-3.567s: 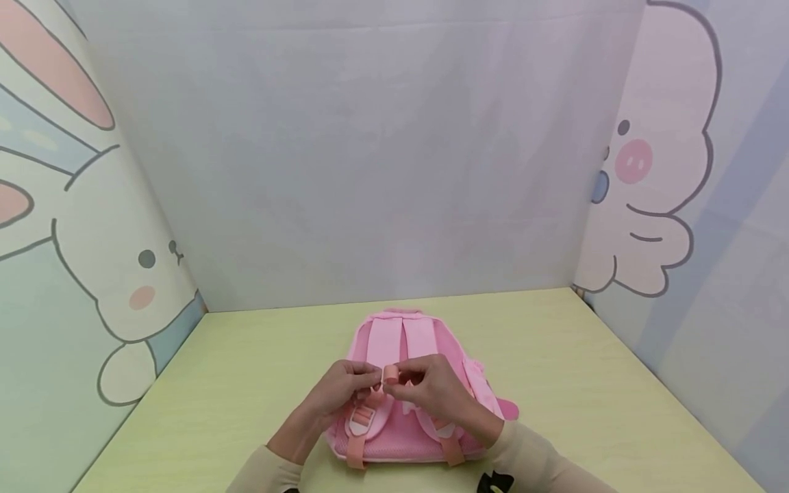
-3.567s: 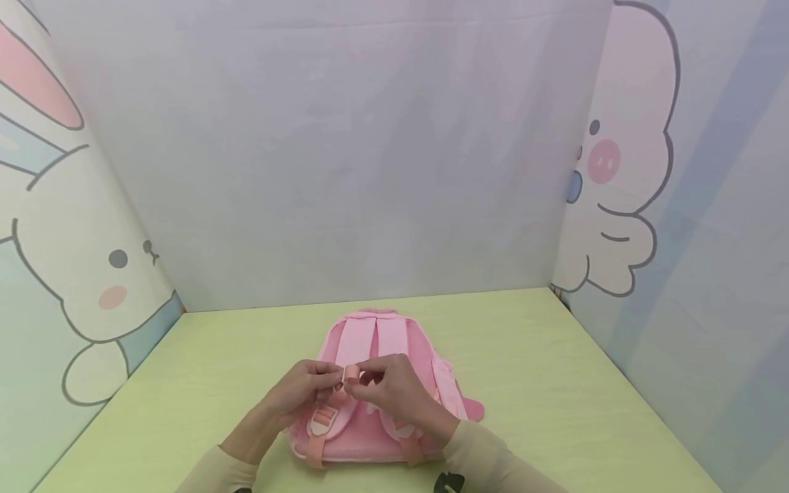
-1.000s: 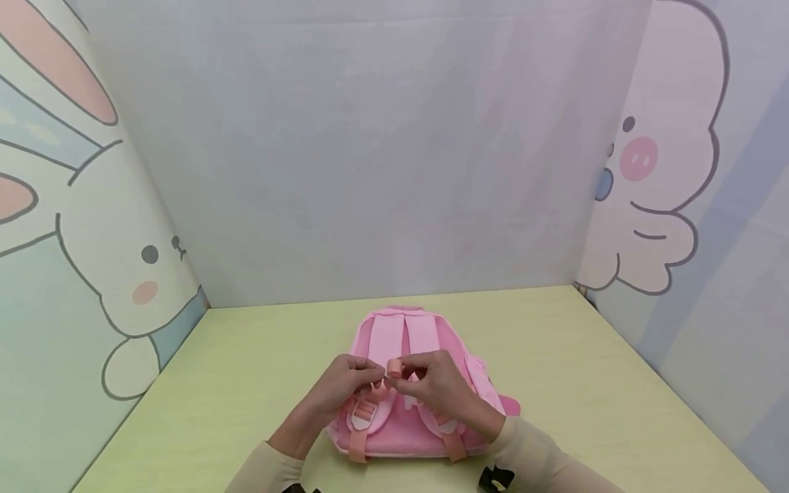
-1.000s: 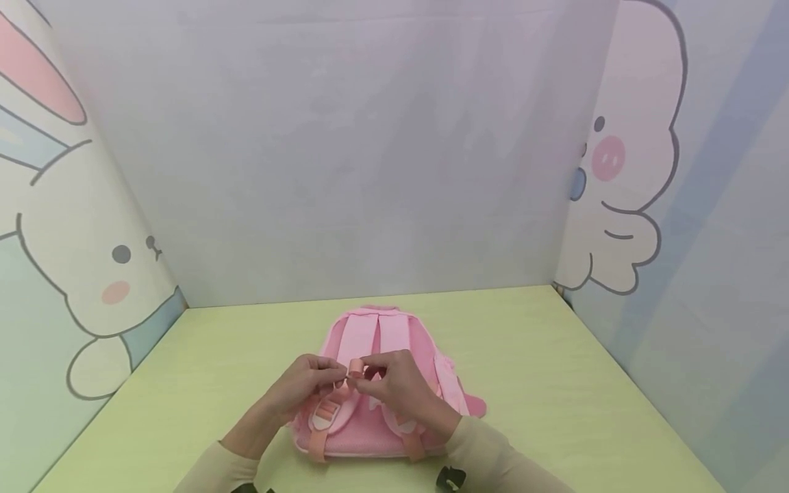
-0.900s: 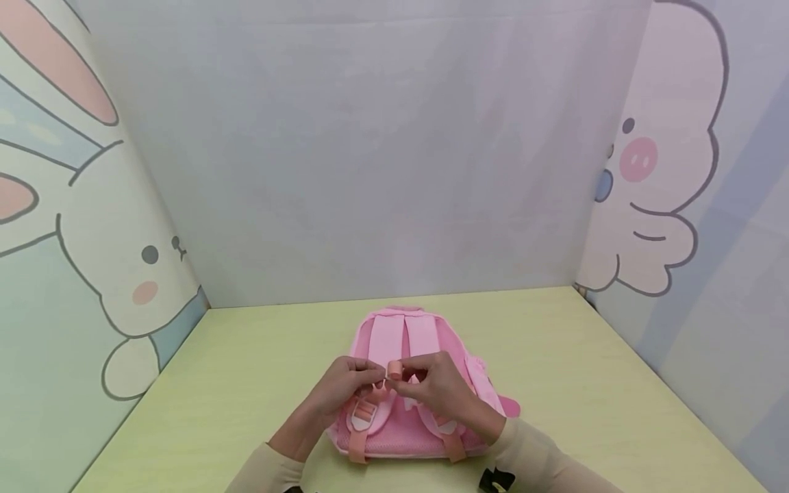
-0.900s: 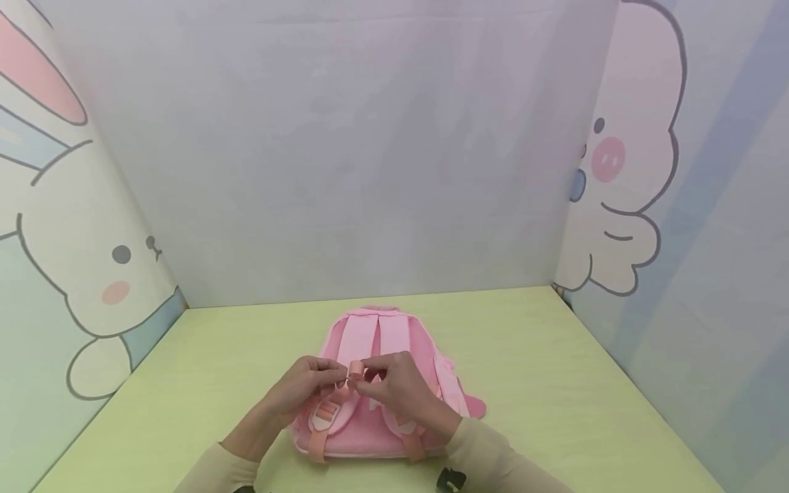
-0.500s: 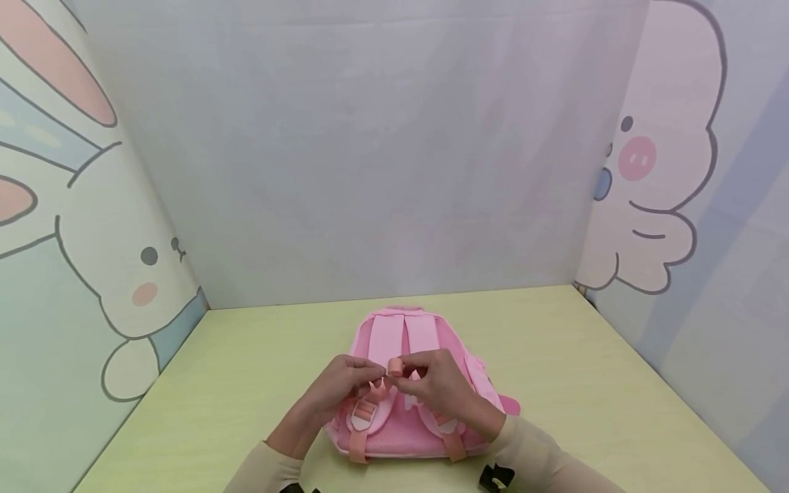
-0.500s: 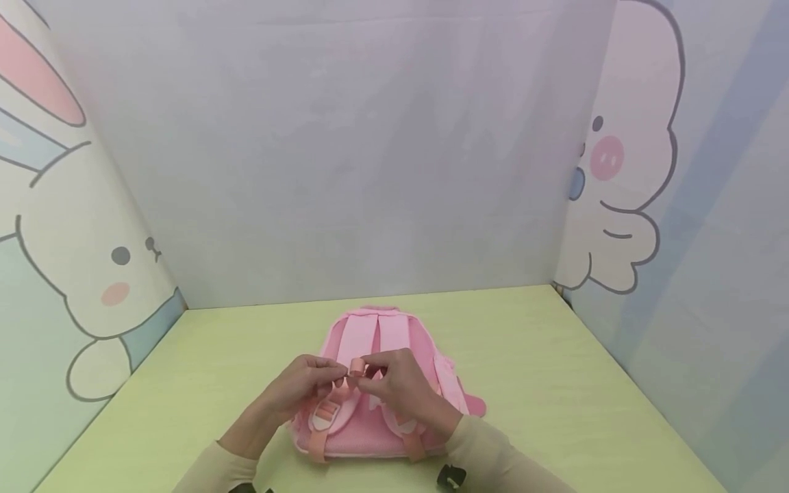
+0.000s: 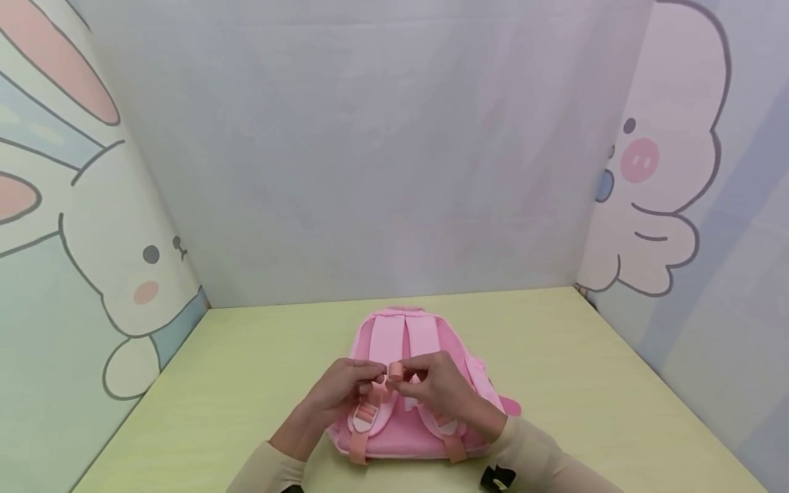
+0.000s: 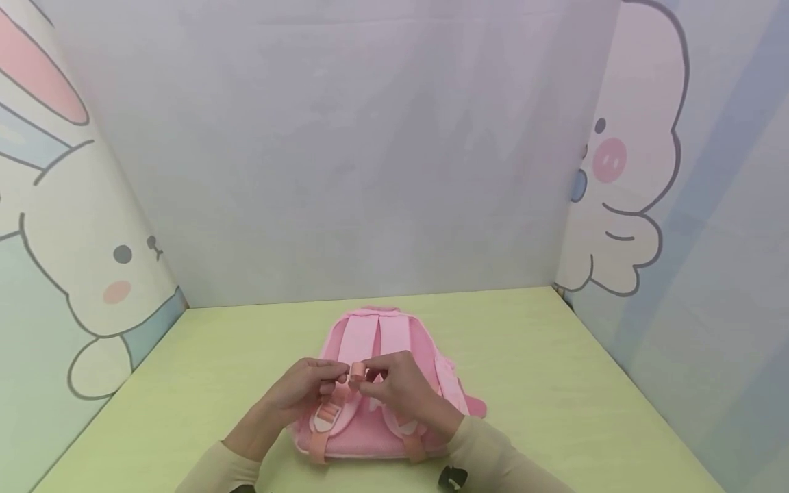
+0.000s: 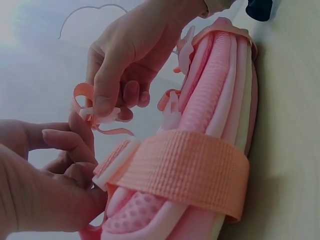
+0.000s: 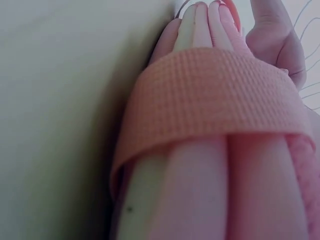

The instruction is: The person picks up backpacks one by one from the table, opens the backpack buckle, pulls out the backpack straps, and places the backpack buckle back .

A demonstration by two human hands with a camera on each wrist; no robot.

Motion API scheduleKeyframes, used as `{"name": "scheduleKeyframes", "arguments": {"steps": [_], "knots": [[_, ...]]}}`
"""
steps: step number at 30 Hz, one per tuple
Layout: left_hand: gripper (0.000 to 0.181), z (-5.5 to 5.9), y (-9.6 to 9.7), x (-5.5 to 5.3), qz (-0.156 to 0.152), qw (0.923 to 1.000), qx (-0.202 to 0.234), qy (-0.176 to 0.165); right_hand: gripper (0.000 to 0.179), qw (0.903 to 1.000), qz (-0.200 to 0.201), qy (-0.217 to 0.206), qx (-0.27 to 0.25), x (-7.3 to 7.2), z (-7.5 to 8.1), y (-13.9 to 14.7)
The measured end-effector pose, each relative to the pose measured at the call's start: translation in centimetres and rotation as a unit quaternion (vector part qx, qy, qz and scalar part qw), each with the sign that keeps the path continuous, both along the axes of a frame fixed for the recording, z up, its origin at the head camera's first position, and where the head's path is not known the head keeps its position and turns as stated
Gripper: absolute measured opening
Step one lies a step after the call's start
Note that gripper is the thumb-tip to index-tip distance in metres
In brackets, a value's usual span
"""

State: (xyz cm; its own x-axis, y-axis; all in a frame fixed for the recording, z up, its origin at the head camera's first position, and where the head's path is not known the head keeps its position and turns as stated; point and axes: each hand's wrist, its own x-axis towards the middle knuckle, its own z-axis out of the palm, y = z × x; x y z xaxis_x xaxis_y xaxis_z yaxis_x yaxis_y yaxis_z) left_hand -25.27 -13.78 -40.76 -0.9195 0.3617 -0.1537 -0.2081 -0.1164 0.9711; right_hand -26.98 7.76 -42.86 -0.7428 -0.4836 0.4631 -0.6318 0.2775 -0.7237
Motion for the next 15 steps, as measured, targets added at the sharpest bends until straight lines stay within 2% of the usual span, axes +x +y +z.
{"name": "scheduleKeyframes", "arguments": {"steps": [9,15], "knots": [[0.017,-0.10,0.13,-0.03,-0.001,0.9987,-0.039,0.033,0.008,0.9998,-0.016,-0.004,0.007,-0.10,0.39,0.19],[0.016,-0.16,0.14,-0.05,0.004,0.9995,-0.029,0.015,0.007,0.9999,0.012,0.001,0.004,-0.13,0.10,0.07]]}}
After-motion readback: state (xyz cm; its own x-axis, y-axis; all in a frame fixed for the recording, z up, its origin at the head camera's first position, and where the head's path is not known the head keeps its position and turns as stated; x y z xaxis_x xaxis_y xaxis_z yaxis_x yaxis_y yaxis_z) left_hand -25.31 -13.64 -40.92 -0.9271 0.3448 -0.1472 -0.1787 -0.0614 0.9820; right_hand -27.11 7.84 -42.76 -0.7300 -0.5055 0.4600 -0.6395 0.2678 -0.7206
